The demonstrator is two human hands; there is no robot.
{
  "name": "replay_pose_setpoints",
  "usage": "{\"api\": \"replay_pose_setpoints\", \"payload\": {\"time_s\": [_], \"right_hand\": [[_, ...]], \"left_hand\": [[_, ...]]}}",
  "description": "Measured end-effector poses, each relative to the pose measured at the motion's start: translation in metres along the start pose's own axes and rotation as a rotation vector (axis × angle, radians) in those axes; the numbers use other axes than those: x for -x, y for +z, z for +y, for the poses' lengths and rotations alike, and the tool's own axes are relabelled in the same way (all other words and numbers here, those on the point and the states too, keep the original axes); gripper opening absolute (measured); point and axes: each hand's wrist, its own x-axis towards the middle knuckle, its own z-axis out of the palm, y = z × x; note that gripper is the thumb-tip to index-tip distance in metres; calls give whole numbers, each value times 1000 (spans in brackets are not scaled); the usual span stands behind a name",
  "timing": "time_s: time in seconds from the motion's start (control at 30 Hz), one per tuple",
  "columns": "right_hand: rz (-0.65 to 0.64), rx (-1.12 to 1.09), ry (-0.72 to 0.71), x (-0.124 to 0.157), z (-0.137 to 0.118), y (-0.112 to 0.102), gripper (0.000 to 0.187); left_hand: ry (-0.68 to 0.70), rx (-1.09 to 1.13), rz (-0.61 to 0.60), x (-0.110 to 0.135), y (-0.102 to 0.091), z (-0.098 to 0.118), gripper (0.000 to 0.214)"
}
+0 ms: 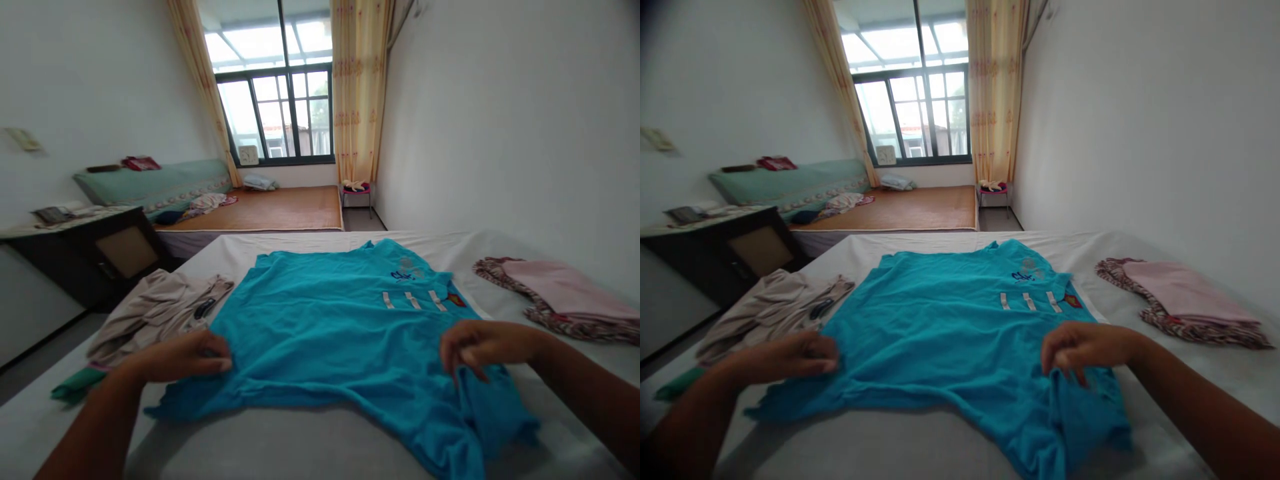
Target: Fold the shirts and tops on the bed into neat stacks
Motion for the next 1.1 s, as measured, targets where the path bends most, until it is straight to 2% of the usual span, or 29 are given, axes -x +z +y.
{"api": "replay_pose_setpoints", "payload": {"time_s": [0.03, 0.1, 0.17, 0.2, 0.3, 0.4, 0.5, 0.63, 0.7, 0.8, 0.9, 1.1], "right_hand": [[94, 13, -5, -10, -7, -8, 53], [253, 138, -23, -38, -20, -24, 51], [370, 324, -35, -73, -25, -37, 56], [418, 452, -19, -91, -24, -42, 56], [410, 733, 35, -146, -5, -54, 59], [352, 800, 126, -187, 20, -67, 66], [378, 860, 256, -210, 36, -86, 68], [455, 1012, 534, -229, 32, -116, 63], [472, 1066, 596, -240, 22, -129, 58], [497, 1132, 581, -266, 3, -137, 45], [542, 1202, 531, -297, -12, -135, 37], [563, 1244, 514, -345, -19, -134, 28]], "left_hand": [[81, 55, -67, -11, 1, 19, 43], [245, 90, 2, -37, 11, 60, 42], [418, 69, 20, -63, 35, 99, 44], [480, 31, -11, -74, 49, 114, 46], [586, -120, -37, -89, 92, 140, 63], [637, -198, -35, -82, 115, 143, 60], [695, -188, -53, -64, 119, 140, 54], [739, -159, -92, -46, 115, 140, 51], [731, -158, -78, -43, 114, 141, 50], [714, -150, -24, -41, 115, 142, 49], [729, -136, 34, -42, 119, 138, 48], [802, -203, 151, -51, 132, 124, 45]]}}
